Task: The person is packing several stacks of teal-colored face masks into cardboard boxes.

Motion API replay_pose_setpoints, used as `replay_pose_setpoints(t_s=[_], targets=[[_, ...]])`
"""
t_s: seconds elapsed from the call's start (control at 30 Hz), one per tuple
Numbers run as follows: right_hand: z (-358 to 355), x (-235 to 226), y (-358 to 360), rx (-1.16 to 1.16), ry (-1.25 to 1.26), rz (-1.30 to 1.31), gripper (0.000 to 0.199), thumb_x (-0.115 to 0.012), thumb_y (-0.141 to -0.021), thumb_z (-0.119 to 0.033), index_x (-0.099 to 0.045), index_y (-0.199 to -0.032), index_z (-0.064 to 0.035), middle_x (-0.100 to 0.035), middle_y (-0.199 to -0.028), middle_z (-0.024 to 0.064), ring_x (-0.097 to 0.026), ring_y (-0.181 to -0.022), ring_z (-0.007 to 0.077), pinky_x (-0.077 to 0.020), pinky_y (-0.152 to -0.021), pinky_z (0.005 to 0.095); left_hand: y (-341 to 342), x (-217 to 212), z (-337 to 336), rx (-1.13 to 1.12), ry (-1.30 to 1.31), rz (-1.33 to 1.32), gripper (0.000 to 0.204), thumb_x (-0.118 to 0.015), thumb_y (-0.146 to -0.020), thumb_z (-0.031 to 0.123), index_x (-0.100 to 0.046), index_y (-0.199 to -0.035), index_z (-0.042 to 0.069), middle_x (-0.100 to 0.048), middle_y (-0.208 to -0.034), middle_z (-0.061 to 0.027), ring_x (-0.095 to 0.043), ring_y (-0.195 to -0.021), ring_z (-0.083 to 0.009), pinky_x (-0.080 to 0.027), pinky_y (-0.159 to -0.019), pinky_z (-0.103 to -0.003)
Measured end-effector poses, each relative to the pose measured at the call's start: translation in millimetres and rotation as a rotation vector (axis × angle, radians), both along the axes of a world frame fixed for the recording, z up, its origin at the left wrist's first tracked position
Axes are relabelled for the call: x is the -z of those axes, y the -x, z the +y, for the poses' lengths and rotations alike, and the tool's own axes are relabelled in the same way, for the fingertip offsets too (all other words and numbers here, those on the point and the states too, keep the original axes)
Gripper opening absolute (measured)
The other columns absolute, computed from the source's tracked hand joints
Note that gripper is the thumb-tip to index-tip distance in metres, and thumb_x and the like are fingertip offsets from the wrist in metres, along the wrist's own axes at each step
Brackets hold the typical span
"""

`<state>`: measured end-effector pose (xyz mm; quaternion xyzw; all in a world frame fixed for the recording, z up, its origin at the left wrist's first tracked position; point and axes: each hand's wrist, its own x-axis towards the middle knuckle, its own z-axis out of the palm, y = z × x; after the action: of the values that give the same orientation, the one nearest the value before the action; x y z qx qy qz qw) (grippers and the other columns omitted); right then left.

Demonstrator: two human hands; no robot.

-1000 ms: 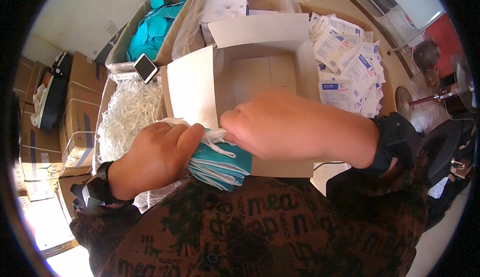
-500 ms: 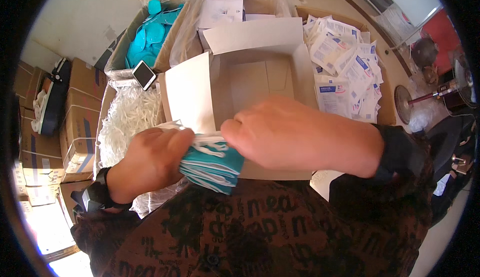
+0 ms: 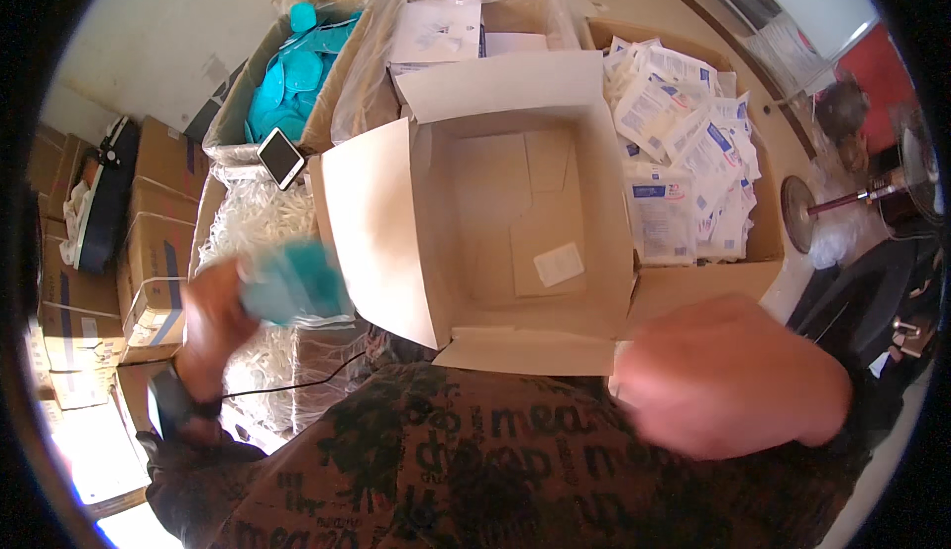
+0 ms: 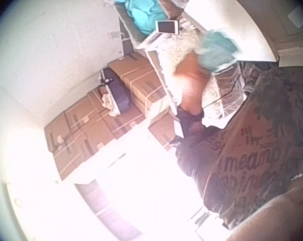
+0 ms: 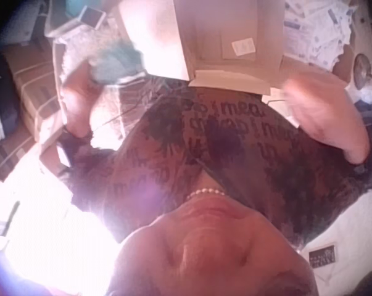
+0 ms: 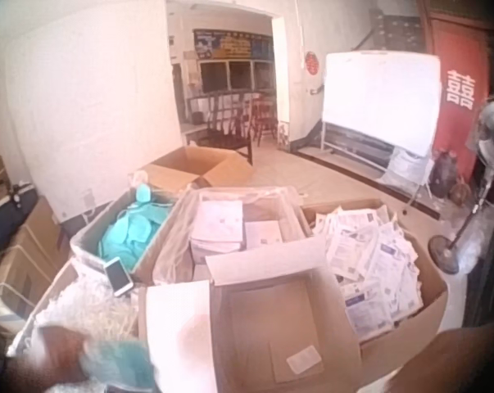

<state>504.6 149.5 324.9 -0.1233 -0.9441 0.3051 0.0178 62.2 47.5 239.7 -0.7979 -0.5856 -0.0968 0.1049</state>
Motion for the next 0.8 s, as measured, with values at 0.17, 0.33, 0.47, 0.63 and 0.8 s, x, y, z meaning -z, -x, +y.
replay_pose_setpoints(t_s=[0.17, 0.33, 0.47, 0.63, 0.8], targets=[[12, 1, -25, 0.724, 0.468, 0.023, 0.008, -0.050, -0.091, -0.010, -0.056, -0.091, -0.0042, -0.050, -0.063, -0.0002, -0.047, -0.048, 0.0103, -0.0395, -0.048, 0.0248, 1, -11, 7, -0.105, 0.006, -0.030, 0.026, -0.075, -0.068, 0.010, -0.059, -0.089, 0.007, -0.059, -0.068, -0.0127, -0.061, -0.059, -0.0327, -0.048, -0.053, -0.042], [28, 46, 35, 0.591, 0.997, 0.294, 0.014, -0.048, -0.094, -0.014, -0.056, -0.090, -0.0036, -0.051, -0.064, -0.0020, -0.046, -0.052, 0.0050, -0.0373, -0.048, 0.0198, -60, -13, 43, 0.164, 0.067, -0.059, 0.033, -0.079, -0.062, 0.016, -0.053, -0.080, 0.007, -0.053, -0.067, -0.0108, -0.058, -0.058, -0.0321, -0.045, -0.051, -0.040], [35, 69, 73, 0.365, 1.232, 0.488, 0.017, -0.049, -0.095, -0.017, -0.056, -0.088, -0.0038, -0.054, -0.069, -0.0006, -0.051, -0.059, 0.0058, -0.0384, -0.049, 0.0189, -76, -12, 41, 0.299, 0.049, -0.038, 0.018, -0.066, -0.072, 0.010, -0.051, -0.081, 0.007, -0.050, -0.063, -0.0073, -0.058, -0.057, -0.0265, -0.046, -0.051, -0.038], [32, 64, 105, 0.258, 0.760, 0.347, 0.021, -0.052, -0.097, -0.018, -0.062, -0.091, -0.0012, -0.060, -0.077, -0.0013, -0.054, -0.066, 0.0065, -0.0414, -0.053, 0.0234, -89, -15, 40, 0.339, 0.092, -0.013, 0.016, -0.064, -0.074, 0.010, -0.049, -0.079, 0.006, -0.049, -0.062, -0.0076, -0.058, -0.056, -0.0257, -0.046, -0.052, -0.038], [21, 62, 127, 0.145, 0.112, 0.331, 0.018, -0.063, -0.087, -0.021, -0.064, -0.086, -0.0032, -0.065, -0.080, 0.0173, -0.062, -0.071, 0.0358, -0.0485, -0.062, 0.0410, -104, -10, 42, 0.389, 0.053, -0.026, 0.024, -0.069, -0.063, 0.012, -0.052, -0.079, 0.006, -0.050, -0.062, -0.0082, -0.057, -0.053, -0.0272, -0.045, -0.048, -0.037]])
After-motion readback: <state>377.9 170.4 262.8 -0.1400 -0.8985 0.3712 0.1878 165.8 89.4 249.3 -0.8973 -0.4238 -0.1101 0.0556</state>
